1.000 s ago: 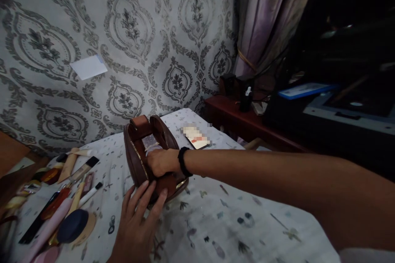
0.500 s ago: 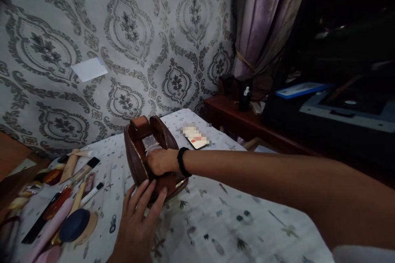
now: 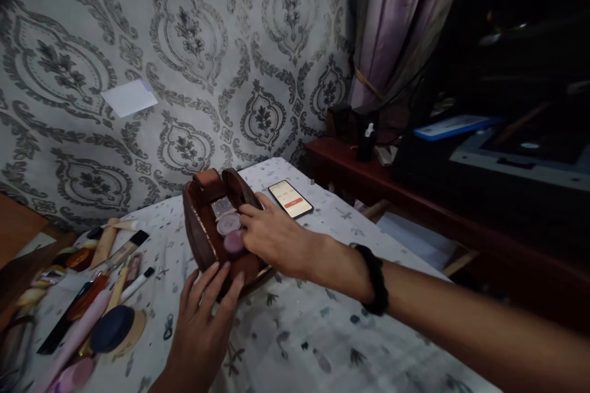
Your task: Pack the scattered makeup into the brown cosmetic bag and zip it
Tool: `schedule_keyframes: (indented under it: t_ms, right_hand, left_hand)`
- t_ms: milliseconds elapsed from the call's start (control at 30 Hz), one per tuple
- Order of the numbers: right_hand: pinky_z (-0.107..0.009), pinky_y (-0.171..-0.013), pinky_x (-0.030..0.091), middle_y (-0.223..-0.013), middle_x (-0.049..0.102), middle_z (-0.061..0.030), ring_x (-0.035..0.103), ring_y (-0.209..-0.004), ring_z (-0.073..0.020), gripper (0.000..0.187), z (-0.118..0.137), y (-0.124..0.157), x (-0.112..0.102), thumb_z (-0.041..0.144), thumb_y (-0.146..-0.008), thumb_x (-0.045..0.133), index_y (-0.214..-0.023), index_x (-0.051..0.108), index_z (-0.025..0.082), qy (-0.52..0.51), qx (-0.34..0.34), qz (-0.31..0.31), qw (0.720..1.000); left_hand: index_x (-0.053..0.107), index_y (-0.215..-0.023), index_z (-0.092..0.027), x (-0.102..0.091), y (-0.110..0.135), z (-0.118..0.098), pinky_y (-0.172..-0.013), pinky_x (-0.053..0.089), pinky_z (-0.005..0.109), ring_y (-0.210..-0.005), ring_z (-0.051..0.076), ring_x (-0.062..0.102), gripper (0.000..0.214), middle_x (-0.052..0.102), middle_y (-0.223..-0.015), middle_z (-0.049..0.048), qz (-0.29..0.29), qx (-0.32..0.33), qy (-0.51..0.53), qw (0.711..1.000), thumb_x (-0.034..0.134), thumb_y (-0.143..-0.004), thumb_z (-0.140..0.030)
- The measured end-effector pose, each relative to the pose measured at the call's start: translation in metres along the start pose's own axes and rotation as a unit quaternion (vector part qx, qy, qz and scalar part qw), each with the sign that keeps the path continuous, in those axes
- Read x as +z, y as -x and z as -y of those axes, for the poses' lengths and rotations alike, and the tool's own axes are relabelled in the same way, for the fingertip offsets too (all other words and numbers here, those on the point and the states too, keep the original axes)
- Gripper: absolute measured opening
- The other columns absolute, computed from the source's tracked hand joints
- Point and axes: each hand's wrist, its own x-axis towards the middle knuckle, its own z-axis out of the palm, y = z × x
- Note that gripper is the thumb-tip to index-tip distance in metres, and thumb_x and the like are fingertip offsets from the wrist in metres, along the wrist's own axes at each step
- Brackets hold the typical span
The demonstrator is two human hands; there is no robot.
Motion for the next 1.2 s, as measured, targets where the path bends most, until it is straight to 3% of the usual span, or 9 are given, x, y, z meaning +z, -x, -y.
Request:
schedule_keyframes:
  t_ms: [167, 267, 367, 633, 700, 767, 900, 1033, 1200]
  right_hand:
    - [-0.053, -0.112, 0.038, -0.135, 0.061, -0.0168, 0.045, -0.137, -0.0286, 0.018, 0.019, 0.031, 0.034, 0.014, -0.093, 0.054, -0.085, 0.07, 0.016, -0.076, 0.049, -0.186, 0.978]
    - [-0.05, -0.107, 0.047, -0.129, 0.065, -0.0179, 0.053, -0.131, -0.0279, 0.02, 0.034, 0.043, 0.049, 0.012, -0.095, 0.05, -0.088, 0.068, 0.015, -0.109, 0.086, -0.286, 0.948]
    - [-0.048, -0.101, 0.053, -0.122, 0.068, -0.0172, 0.06, -0.122, -0.0268, 0.019, 0.048, 0.052, 0.058, 0.009, -0.093, 0.051, -0.102, 0.067, 0.014, -0.132, 0.105, -0.337, 0.926]
    - [-0.043, -0.102, 0.053, -0.125, 0.068, -0.0136, 0.059, -0.124, -0.0245, 0.051, 0.068, 0.065, 0.084, 0.005, -0.092, 0.05, -0.142, 0.048, 0.017, -0.184, 0.128, -0.361, 0.905]
    - [-0.043, -0.101, 0.054, -0.126, 0.067, -0.0137, 0.06, -0.123, -0.0245, 0.056, 0.067, 0.066, 0.09, 0.006, -0.093, 0.05, -0.147, 0.043, 0.018, -0.195, 0.123, -0.362, 0.903]
    - [-0.043, -0.1, 0.054, -0.126, 0.066, -0.0142, 0.06, -0.121, -0.0252, 0.058, 0.066, 0.066, 0.094, 0.006, -0.093, 0.05, -0.149, 0.04, 0.02, -0.198, 0.114, -0.363, 0.903]
    - [-0.044, -0.095, 0.054, -0.124, 0.065, -0.0133, 0.061, -0.117, -0.027, 0.061, 0.063, 0.064, 0.097, 0.009, -0.095, 0.049, -0.153, 0.035, 0.024, -0.199, 0.094, -0.367, 0.904]
    - [-0.044, -0.09, 0.056, -0.121, 0.066, -0.0124, 0.064, -0.11, -0.0286, 0.062, 0.063, 0.061, 0.099, 0.016, -0.097, 0.048, -0.155, 0.03, 0.026, -0.19, 0.092, -0.371, 0.904]
    - [-0.051, -0.089, 0.056, -0.125, 0.064, -0.0109, 0.065, -0.108, -0.0333, 0.063, 0.065, 0.066, 0.111, 0.02, -0.096, 0.045, -0.156, 0.028, 0.032, -0.196, 0.106, -0.365, 0.904]
  left_hand:
    - [0.06, -0.133, -0.016, -0.005, -0.001, 0.001, -0.12, 0.022, 0.05, -0.138, 0.027, 0.044, 0.042, 0.064, -0.132, 0.0155, 0.025, 0.015, -0.021, 0.999, 0.049, -0.093, -0.008]
    - [0.058, -0.135, -0.014, -0.009, -0.002, 0.004, -0.12, 0.021, 0.051, -0.14, 0.028, 0.041, 0.045, 0.062, -0.134, 0.0162, 0.051, 0.042, -0.046, 0.997, 0.05, -0.091, -0.007]
    - [0.057, -0.135, -0.012, -0.013, -0.003, 0.006, -0.119, 0.023, 0.05, -0.138, 0.028, 0.042, 0.046, 0.062, -0.133, 0.0165, 0.061, 0.059, -0.053, 0.995, 0.051, -0.09, -0.004]
    - [0.059, -0.128, -0.008, -0.033, -0.003, 0.006, -0.105, 0.042, 0.049, -0.128, 0.03, 0.051, 0.038, 0.062, -0.125, 0.0201, 0.055, 0.07, -0.028, 0.996, 0.05, -0.092, -0.005]
    - [0.061, -0.121, -0.007, -0.038, 0.0, 0.007, -0.095, 0.049, 0.046, -0.11, 0.028, 0.061, 0.031, 0.068, -0.107, 0.0188, 0.028, 0.066, -0.013, 0.997, 0.05, -0.092, -0.003]
    - [0.061, -0.113, -0.007, -0.041, 0.004, 0.008, -0.074, 0.053, 0.035, -0.078, 0.02, 0.065, 0.023, 0.068, -0.079, 0.0097, 0.02, 0.051, 0.003, 0.998, 0.05, -0.093, -0.004]
    - [0.058, -0.102, -0.011, -0.049, 0.019, 0.015, -0.048, 0.037, 0.026, -0.043, 0.011, 0.052, 0.017, 0.058, -0.052, -0.0041, 0.07, 0.006, 0.01, 0.997, 0.042, -0.101, -0.016]
    - [0.059, -0.099, -0.014, -0.066, 0.033, 0.03, -0.05, 0.039, 0.03, -0.046, 0.015, 0.056, 0.029, 0.06, -0.055, -0.0015, 0.087, -0.038, -0.033, 0.995, 0.039, -0.102, -0.034]
    - [0.061, -0.105, -0.016, -0.079, 0.049, 0.063, -0.069, 0.047, 0.036, -0.078, 0.023, 0.063, 0.018, 0.067, -0.082, 0.0069, 0.085, -0.174, -0.198, 0.961, 0.049, -0.096, -0.027]
